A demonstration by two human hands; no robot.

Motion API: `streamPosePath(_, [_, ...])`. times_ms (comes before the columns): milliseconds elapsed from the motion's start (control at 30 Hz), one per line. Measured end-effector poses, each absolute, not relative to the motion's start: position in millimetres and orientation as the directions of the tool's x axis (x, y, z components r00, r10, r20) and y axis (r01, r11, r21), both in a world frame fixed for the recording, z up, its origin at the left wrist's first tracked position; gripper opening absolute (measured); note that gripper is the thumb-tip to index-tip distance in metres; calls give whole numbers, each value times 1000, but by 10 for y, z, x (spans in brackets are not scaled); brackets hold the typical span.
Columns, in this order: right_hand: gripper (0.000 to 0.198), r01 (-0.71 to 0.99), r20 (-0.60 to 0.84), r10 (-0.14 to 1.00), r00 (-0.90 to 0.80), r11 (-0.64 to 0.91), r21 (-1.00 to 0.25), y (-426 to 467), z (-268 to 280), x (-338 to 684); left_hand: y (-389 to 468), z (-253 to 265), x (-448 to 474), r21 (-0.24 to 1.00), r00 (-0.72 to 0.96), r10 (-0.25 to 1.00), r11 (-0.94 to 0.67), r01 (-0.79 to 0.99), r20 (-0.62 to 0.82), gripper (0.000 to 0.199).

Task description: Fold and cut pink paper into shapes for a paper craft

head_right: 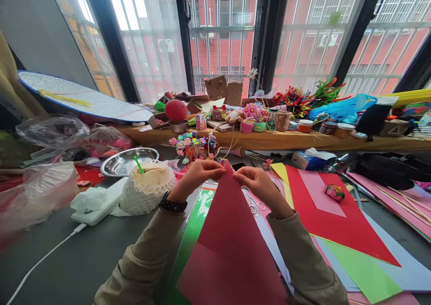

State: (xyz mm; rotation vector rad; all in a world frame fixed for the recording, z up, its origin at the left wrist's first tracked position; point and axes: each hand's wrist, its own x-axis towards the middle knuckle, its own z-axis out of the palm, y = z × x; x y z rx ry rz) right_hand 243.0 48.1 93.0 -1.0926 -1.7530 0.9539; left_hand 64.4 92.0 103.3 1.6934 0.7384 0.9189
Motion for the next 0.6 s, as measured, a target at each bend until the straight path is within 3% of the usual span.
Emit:
streamPosePath(267, [24,233,262,934,-244,319,-919,509,881,2416,870,1049,698,954,504,835,-293,70,220,19])
streamPosePath(600, [31,432,294,936,-192,350,-831,575,781,2387,913,981,687,925,540,812,-350,148,221,23])
